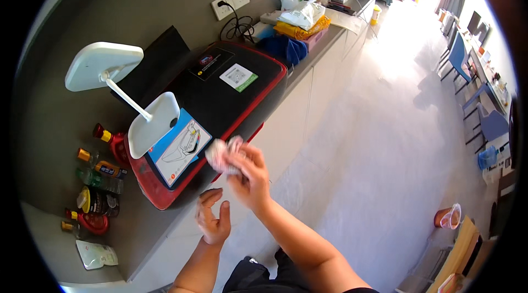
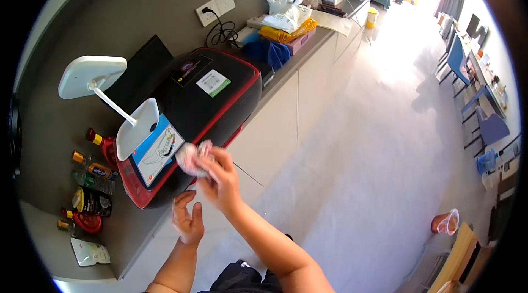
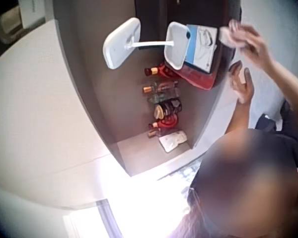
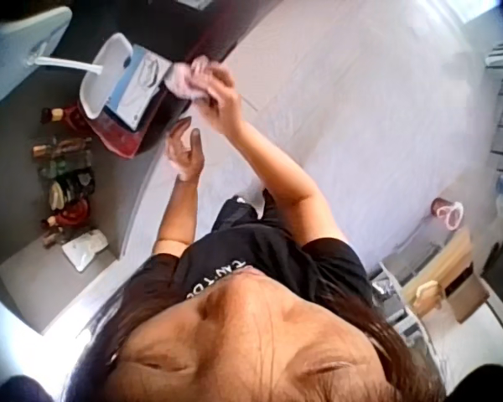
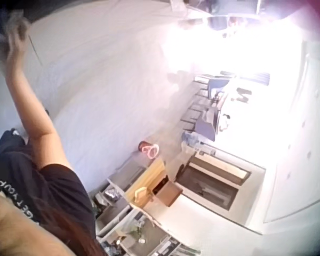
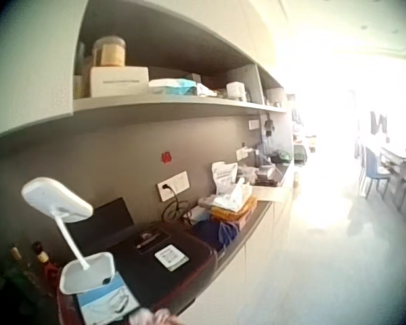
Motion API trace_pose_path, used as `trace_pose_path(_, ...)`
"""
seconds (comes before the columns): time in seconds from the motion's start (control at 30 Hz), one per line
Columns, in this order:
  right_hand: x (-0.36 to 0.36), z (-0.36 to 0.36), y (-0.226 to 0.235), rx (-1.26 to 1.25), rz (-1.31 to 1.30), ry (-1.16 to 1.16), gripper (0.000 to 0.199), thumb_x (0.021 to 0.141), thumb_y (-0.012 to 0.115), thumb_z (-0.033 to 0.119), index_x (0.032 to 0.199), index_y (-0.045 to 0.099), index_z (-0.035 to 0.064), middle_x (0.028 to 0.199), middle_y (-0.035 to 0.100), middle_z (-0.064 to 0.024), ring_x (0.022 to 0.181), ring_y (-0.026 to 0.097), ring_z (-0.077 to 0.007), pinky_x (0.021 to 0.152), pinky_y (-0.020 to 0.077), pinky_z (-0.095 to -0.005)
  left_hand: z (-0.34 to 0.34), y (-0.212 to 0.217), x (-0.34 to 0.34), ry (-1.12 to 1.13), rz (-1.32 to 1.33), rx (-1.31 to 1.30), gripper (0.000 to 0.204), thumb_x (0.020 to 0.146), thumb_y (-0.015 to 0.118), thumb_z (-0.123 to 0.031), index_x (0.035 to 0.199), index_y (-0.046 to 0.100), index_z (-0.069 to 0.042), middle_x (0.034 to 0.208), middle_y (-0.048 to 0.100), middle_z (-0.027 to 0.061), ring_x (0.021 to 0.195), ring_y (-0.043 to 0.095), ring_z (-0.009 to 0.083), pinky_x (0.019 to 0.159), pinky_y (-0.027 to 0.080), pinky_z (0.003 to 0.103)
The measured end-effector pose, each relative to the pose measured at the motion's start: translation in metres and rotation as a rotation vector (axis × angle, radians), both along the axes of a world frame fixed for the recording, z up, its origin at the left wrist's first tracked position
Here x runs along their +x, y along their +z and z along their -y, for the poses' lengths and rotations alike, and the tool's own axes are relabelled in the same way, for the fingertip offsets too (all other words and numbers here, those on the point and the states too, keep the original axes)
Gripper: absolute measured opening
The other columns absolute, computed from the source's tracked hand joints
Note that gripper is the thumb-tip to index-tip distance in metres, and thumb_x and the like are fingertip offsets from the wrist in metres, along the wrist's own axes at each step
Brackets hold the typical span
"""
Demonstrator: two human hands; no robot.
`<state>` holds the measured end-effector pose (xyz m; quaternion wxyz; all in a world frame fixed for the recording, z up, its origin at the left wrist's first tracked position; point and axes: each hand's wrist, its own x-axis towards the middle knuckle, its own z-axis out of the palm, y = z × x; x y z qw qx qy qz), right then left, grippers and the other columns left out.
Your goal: The person wipes a shelf with a cloth, picks up several packages and a white object, and wipes an individual box and package before placing them back on the shelf.
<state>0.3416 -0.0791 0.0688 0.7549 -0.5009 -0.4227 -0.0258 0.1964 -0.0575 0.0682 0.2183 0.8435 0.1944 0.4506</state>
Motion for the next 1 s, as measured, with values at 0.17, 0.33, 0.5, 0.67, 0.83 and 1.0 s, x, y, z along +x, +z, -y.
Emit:
trace_pose_path(0.17,0.035,0.033,-0.001,-0.060,-0.022,-0.026,0.042,0.062,0.060,-0.006,0.101,0.068,0.0045,0.106,0.058,-0.0170,0.091,0.062,-0.0262,0.077,0.0502,-0.0302,0.005,0.030,0.030,-0.109,0.108,0.134,0.016,0.081,0.061,-0.001,0.097,0.057,-0.001,0.097,0.062,0.0160,0.088,0.061,0.0315,0.082,0.050,0.040)
trace_pose_path(0.33,0.088,0.005,0.049,-0.025,0.083,-0.188,0.046,0.067,0.057,-0.008,0.110,0.064,0.0055,0.118,0.054,-0.0179,0.105,0.054,-0.0323,0.090,0.0435,-0.0369,0.001,0.054,0.059,-0.077,0.142,0.232,0.022,0.079,0.063,-0.005,0.100,0.055,-0.004,0.100,0.061,0.0146,0.094,0.059,0.0326,0.095,0.041,0.051)
trace_pose_path(0.5,0.127,-0.024,0.024,-0.026,0.177,-0.216,0.045,0.068,0.059,-0.006,0.111,0.061,0.0042,0.122,0.052,-0.0199,0.107,0.052,-0.0338,0.091,0.0422,-0.0375,-0.016,0.064,0.108,-0.012,0.078,0.312,0.019,0.079,0.063,-0.007,0.097,0.056,-0.006,0.103,0.060,0.0118,0.103,0.055,0.0334,0.104,0.031,0.053)
trace_pose_path(0.67,0.161,-0.015,0.017,-0.085,-0.011,-0.285,0.039,0.071,0.060,-0.004,0.109,0.062,0.0027,0.112,0.057,-0.0175,0.102,0.057,-0.0310,0.090,0.0450,-0.0358,-0.021,0.049,0.158,-0.156,0.058,0.252,0.018,0.079,0.065,-0.010,0.096,0.058,-0.011,0.106,0.061,0.0077,0.106,0.055,0.0305,0.107,0.028,0.052)
trace_pose_path(0.83,0.210,-0.013,0.015,-0.047,-0.102,-0.350,0.036,0.074,0.057,-0.003,0.110,0.061,0.0017,0.112,0.059,-0.0169,0.104,0.058,-0.0291,0.092,0.0447,-0.0351,-0.024,0.059,0.203,-0.181,0.055,0.261,0.019,0.079,0.066,-0.012,0.097,0.060,-0.012,0.108,0.062,0.0067,0.111,0.053,0.0290,0.109,0.025,0.053)
trace_pose_path(1.0,0.233,-0.018,0.008,-0.024,-0.391,-0.099,0.043,0.075,0.046,-0.009,0.116,0.056,-0.0018,0.116,0.059,-0.0146,0.106,0.058,-0.0224,0.094,0.0439,-0.0308,-0.031,0.062,0.249,-0.311,0.073,0.145,0.023,0.079,0.066,-0.010,0.100,0.059,-0.009,0.113,0.060,0.0104,0.108,0.055,0.0309,0.104,0.033,0.050)
